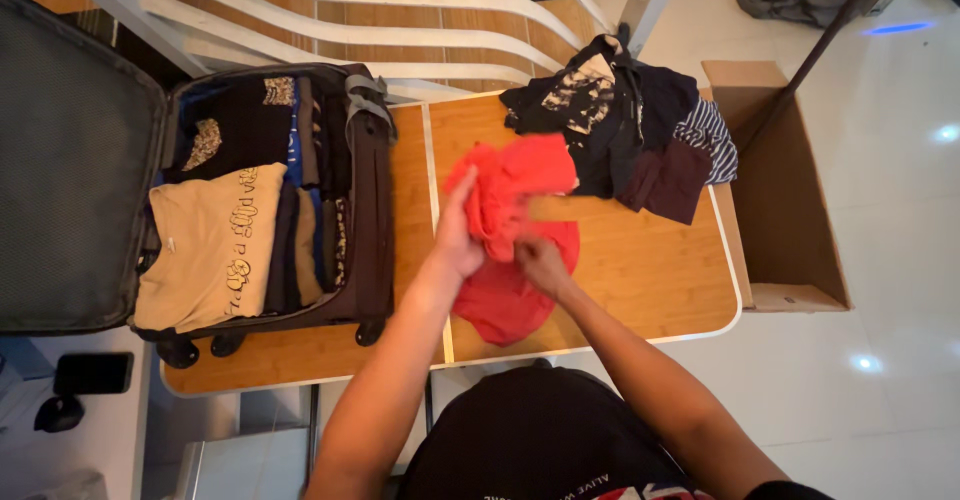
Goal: The person folds several shirts by hand on a small wooden table and places them into an open suitcase.
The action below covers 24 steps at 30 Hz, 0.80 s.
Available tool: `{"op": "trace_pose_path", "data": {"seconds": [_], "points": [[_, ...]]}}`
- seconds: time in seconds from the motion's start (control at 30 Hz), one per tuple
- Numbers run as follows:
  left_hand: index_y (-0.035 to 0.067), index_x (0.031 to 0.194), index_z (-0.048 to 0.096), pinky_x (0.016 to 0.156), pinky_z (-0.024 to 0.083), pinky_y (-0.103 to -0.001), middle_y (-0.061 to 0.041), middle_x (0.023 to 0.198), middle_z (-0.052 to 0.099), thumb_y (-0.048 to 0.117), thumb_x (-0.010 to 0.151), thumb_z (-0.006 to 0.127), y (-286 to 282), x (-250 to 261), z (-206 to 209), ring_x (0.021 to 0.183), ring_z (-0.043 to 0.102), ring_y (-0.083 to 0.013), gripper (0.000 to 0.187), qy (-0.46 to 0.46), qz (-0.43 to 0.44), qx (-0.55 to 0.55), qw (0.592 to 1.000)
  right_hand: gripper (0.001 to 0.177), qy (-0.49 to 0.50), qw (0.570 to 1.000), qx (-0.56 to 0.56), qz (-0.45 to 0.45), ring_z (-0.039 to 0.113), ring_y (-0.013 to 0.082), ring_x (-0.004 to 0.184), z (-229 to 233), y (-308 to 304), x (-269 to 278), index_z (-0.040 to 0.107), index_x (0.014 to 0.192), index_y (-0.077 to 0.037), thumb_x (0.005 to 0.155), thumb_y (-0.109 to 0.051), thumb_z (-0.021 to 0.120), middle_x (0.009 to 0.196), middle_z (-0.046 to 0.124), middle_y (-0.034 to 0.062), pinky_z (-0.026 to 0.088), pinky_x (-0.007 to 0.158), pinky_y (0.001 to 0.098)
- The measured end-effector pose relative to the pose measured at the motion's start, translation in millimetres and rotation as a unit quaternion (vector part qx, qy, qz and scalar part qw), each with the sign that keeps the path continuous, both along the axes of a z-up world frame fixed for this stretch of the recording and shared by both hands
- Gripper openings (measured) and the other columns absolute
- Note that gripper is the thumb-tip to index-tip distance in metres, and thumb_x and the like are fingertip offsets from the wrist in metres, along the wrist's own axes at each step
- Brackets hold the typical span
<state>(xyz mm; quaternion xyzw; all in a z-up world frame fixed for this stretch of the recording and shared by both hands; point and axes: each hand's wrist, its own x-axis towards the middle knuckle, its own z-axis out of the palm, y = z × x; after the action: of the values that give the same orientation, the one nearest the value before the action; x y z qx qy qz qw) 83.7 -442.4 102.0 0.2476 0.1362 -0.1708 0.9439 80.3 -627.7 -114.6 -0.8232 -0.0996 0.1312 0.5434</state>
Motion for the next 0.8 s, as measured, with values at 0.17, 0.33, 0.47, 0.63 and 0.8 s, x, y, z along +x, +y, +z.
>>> {"op": "trace_pose_path", "data": {"seconds": [0.17, 0.33, 0.47, 0.63, 0.8], "points": [[0.005, 0.139, 0.055, 0.112, 0.047, -0.046, -0.01, 0.139, 0.063, 0.031, 0.098, 0.055, 46, 40, 45, 0.127, 0.062, -0.0268, 0.049, -0.1, 0.098, -0.015, 0.99, 0.016, -0.217, 0.942, 0.102, -0.234, 0.053, 0.0123, 0.086, 132, -24, 66, 0.06, 0.099, -0.002, 0.105, -0.01, 0.048, 0.089, 0.059, 0.0035, 0.047, 0.079, 0.0295], [0.003, 0.145, 0.052, 0.115, 0.045, -0.041, -0.008, 0.142, 0.061, 0.021, 0.1, 0.055, 86, 43, 52, 0.131, 0.059, -0.0239, 0.049, -0.18, 0.087, -0.011, 0.98, 0.012, -0.302, 0.898, 0.154, -0.279, 0.049, 0.0111, 0.086, 249, -42, 64, 0.057, 0.102, 0.0, 0.108, -0.008, 0.051, 0.092, 0.055, 0.004, 0.044, 0.081, 0.0278], [0.001, 0.142, 0.05, 0.109, 0.049, -0.043, -0.012, 0.137, 0.062, 0.015, 0.092, 0.054, 102, 23, -11, 0.126, 0.061, -0.0262, 0.052, -0.134, 0.101, 0.045, 0.985, 0.008, -0.333, 0.901, 0.123, -0.25, 0.05, 0.0133, 0.084, 238, -48, 37, 0.056, 0.101, 0.0, 0.106, -0.005, 0.053, 0.088, 0.054, 0.0064, 0.044, 0.078, 0.0273], [0.001, 0.138, 0.054, 0.1, 0.053, -0.043, -0.008, 0.126, 0.064, 0.006, 0.088, 0.059, 97, -26, -184, 0.116, 0.063, -0.0256, 0.051, 0.051, 0.097, 0.178, 0.978, 0.011, -0.328, 0.92, -0.124, -0.175, 0.062, 0.0359, 0.08, 135, -70, 5, 0.069, 0.098, -0.001, 0.087, -0.006, 0.068, 0.085, 0.065, 0.0181, 0.048, 0.073, 0.0428], [-0.007, 0.133, 0.06, 0.09, 0.058, -0.048, -0.021, 0.122, 0.07, 0.002, 0.076, 0.06, 69, -95, -280, 0.106, 0.07, -0.0357, 0.058, 0.186, 0.053, 0.374, 0.907, 0.021, -0.115, 0.9, -0.42, -0.029, 0.07, 0.035, 0.086, 63, -87, -44, 0.076, 0.101, -0.014, 0.088, -0.026, 0.066, 0.094, 0.074, 0.0138, 0.052, 0.083, 0.0499]]}}
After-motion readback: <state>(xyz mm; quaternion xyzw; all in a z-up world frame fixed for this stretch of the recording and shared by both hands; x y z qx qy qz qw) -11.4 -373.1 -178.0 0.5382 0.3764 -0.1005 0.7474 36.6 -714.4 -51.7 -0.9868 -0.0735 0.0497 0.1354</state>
